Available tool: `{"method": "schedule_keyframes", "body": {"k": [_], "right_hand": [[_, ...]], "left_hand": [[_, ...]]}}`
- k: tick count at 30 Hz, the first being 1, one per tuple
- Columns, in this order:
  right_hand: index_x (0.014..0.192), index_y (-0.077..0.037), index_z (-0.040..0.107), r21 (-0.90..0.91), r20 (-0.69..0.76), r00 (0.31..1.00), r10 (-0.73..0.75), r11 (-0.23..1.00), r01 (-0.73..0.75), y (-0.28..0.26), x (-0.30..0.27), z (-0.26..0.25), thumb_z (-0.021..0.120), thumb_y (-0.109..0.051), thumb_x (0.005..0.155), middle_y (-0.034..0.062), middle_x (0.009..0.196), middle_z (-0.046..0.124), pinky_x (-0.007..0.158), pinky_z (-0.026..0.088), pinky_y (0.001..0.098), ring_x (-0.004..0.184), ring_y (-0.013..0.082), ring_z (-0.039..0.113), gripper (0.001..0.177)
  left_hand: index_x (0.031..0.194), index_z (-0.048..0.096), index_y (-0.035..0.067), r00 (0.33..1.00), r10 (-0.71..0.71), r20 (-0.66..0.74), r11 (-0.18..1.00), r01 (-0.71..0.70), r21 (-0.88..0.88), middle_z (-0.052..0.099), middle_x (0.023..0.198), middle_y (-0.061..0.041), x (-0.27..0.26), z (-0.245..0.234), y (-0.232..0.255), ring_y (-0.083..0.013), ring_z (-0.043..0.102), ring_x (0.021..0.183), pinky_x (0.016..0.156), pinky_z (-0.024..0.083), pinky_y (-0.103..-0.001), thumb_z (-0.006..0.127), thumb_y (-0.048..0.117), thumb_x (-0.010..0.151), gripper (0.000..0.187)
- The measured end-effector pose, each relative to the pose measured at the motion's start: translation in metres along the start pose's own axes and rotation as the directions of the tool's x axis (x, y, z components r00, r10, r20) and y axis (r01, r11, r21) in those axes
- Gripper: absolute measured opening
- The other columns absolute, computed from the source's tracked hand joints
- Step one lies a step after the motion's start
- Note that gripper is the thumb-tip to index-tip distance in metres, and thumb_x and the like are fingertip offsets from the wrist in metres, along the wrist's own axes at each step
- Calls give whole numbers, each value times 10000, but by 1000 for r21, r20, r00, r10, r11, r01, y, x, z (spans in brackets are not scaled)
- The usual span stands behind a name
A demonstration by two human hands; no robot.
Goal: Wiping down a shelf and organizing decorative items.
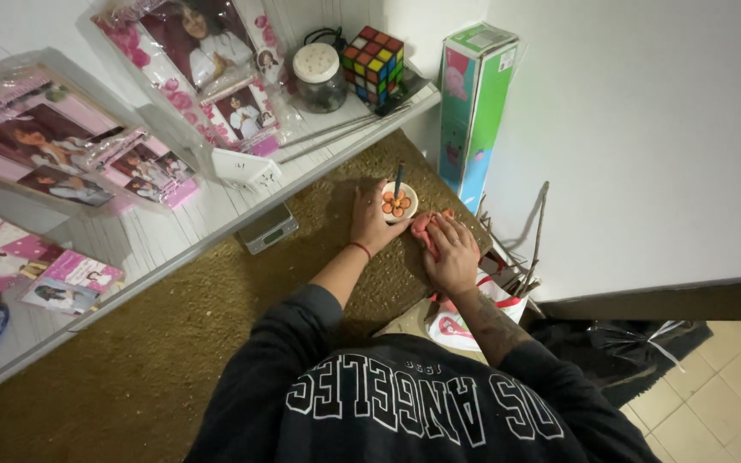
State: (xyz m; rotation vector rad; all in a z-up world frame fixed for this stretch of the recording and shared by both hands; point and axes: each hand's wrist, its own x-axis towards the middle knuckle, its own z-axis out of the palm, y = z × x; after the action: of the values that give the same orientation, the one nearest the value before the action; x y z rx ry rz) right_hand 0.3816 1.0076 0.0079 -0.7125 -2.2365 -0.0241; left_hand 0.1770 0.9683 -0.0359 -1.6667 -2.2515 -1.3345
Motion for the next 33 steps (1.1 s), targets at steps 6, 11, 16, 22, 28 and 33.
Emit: {"method": "schedule_keyframes", "body": {"k": [6, 11, 16, 22, 28, 33], "right_hand": [[1128, -199, 702, 25, 8, 1000, 0, 1000, 0, -1, 2, -4, 687, -296, 751, 20, 1247, 668, 1050, 451, 415, 1195, 238, 603, 390], [1136, -183, 702, 39, 3, 1000, -20, 999, 20, 2, 0, -2, 683, -264, 725, 31, 1249, 667, 1058, 441, 421, 1198, 245, 600, 419], [1116, -193, 707, 33, -13, 1000, -23, 999, 23, 3, -1, -2, 669, -280, 743, 16, 1244, 670, 1049, 449, 410, 1192, 230, 606, 385], [1092, -188, 714, 51, -32, 999, -21, 998, 22, 0, 2, -6, 657, -291, 827, 24, 1209, 685, 1030, 459, 410, 1162, 235, 622, 290], [1099, -192, 711, 72, -37, 999, -30, 997, 33, 3, 1, -6, 642, -311, 856, 21, 1215, 686, 1027, 458, 407, 1161, 234, 624, 279], [1126, -178, 698, 114, -13, 997, -77, 990, 78, 19, -8, 1, 607, -307, 838, 30, 1249, 675, 1043, 443, 418, 1185, 248, 614, 328]], "left_hand": [[1375, 465, 43, 998, -55, 14, 996, 54, 67, 641, 1222, -244, -1, -1, 8, -374, 615, 1173, 1156, 258, -583, 890, 426, 536, 1015], [1395, 440, 43, 999, -51, -9, 996, 52, 77, 622, 1238, -255, -6, 12, -4, -390, 604, 1176, 1148, 274, -590, 882, 428, 525, 1050], [1390, 445, 37, 999, -45, -8, 996, 45, 72, 621, 1240, -250, -4, 11, -3, -389, 600, 1182, 1143, 275, -600, 885, 421, 526, 1042], [1386, 444, 31, 999, -52, 5, 997, 52, 55, 622, 1225, -253, -3, 7, -1, -398, 600, 1174, 1145, 259, -610, 889, 437, 535, 1043], [1395, 446, 32, 998, -65, -25, 996, 67, 63, 624, 1196, -279, -6, 9, -4, -439, 600, 1149, 1147, 271, -601, 893, 462, 522, 1072], [1389, 457, 38, 995, -89, -42, 992, 93, 87, 629, 1173, -285, -15, -13, 1, -460, 603, 1128, 1148, 283, -584, 886, 521, 508, 1092]]}}
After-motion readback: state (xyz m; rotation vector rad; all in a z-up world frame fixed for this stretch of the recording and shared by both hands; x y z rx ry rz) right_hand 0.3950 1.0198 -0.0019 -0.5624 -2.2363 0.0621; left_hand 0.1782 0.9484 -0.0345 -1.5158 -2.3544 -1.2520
